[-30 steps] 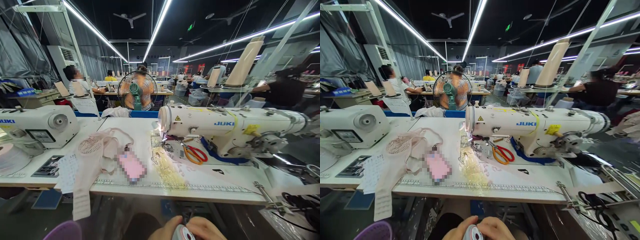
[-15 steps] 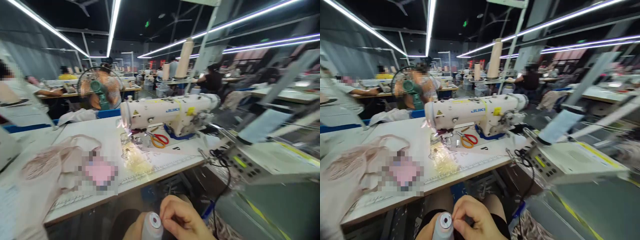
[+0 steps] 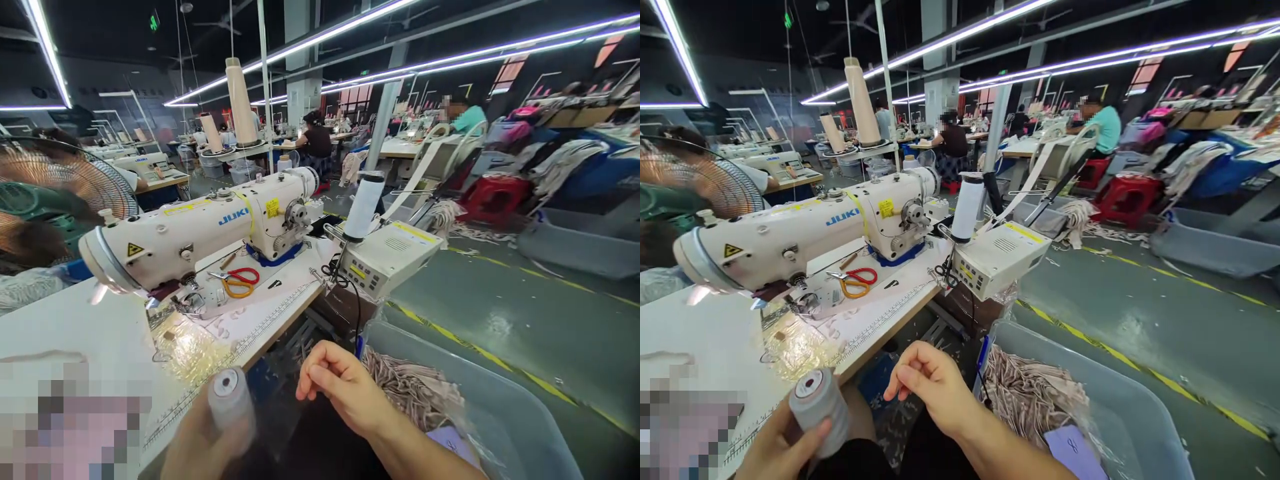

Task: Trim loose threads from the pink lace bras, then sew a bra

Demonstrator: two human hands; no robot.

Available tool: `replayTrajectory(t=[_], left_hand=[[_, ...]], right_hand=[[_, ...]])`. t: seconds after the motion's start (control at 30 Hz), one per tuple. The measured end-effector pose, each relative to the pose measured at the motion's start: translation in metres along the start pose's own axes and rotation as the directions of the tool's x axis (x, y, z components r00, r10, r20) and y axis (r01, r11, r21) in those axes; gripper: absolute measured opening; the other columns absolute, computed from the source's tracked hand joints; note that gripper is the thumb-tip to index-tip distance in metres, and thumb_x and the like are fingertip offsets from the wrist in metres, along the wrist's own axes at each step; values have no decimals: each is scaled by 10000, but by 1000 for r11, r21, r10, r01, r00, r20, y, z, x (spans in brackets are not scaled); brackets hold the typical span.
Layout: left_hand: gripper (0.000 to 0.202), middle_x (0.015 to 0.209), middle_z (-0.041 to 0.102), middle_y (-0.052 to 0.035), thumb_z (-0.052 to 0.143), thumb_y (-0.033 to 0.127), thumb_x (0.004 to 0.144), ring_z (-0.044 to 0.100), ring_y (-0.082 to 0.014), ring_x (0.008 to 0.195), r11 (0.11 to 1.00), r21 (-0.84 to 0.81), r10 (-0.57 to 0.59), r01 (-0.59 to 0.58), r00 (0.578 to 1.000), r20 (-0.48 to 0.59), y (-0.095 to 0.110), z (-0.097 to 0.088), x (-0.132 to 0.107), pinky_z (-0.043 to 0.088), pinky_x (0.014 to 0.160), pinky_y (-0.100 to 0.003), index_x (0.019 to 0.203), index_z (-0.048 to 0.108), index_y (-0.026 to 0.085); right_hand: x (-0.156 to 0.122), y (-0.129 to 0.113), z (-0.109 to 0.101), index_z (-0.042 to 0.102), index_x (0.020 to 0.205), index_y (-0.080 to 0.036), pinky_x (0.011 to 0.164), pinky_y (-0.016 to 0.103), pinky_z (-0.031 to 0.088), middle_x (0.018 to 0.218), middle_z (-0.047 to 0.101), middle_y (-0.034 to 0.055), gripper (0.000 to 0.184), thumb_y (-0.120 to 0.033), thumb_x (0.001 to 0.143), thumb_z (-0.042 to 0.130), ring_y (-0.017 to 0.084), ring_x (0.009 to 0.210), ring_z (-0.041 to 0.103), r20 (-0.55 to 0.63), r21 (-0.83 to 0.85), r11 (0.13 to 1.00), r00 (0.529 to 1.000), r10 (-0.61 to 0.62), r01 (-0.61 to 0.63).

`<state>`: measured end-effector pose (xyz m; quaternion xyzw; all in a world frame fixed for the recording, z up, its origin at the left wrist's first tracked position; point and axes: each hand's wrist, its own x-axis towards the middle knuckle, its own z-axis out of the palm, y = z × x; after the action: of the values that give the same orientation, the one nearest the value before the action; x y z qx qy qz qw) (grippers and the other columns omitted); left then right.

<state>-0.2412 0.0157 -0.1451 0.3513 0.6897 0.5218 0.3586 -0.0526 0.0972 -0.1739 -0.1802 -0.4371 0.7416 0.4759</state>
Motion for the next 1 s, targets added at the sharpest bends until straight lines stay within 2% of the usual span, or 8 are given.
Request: replayTrajectory(t=[0.03,0.1,0.2,0.33,0.47,0.67,0.87,1.0], left_hand=[[599,1032,704,-52,788,484,510,595,-328,1032,999,-41,10,-10,1000,-21,7,6,11,511,827,-397,1029,629,232],[573,1039,699,-67,808,446,514,574,-320,1069,993,-113,41,-40,999,7,22,17,32,477,890,-412,1008,634,213],[531,1033,688,-91,817,436,524,547,-318,1100,972,-227,91,-57,986,139,44,36,60,437,938,-434,955,631,189],[466,1010,671,-92,793,405,586,565,-290,1049,959,-279,128,-47,951,281,57,60,83,472,873,-410,950,609,180],[465,925,653,-77,783,375,599,583,-237,911,955,-176,279,-240,929,242,59,81,110,475,797,-359,969,603,159],[507,965,612,-43,769,352,593,564,-203,931,890,-165,452,-425,872,188,72,119,169,425,890,-355,1019,554,182],[429,1019,614,-58,725,270,665,581,-212,970,867,-95,498,-489,856,137,68,162,217,445,888,-386,1034,536,162],[276,1066,608,-68,633,248,801,589,-215,959,866,22,490,-500,856,165,61,181,224,479,839,-431,1049,565,145]], right_hand=[[-1,0,-4,527,719,-146,551,194,419,633,651,15,267,-369,795,653,91,587,606,-21,1,1000,1000,14,-14],[-2,-1,-11,525,715,-145,553,197,417,622,645,11,287,-388,783,661,92,585,603,-59,-1,1000,998,31,-31],[-3,-4,-23,522,716,-145,559,203,412,616,641,12,303,-407,778,661,93,584,593,-98,-26,999,995,31,-34],[-5,-9,-39,527,736,-140,563,206,402,608,632,13,317,-429,781,652,87,572,574,-141,-61,997,990,30,-39],[-8,-11,-50,522,736,-138,559,213,395,605,626,19,337,-448,774,651,95,572,572,-161,-68,997,987,28,-39],[-13,-11,-60,508,729,-140,552,221,388,595,621,21,365,-472,749,659,109,573,579,-180,-72,996,983,41,-55],[-21,-4,-64,490,730,-146,537,214,380,582,604,2,397,-501,720,668,107,557,585,-216,-70,994,974,70,-87],[-26,6,-65,480,734,-150,521,200,367,549,577,-23,439,-546,695,665,87,509,564,-219,-65,991,970,103,-119]])
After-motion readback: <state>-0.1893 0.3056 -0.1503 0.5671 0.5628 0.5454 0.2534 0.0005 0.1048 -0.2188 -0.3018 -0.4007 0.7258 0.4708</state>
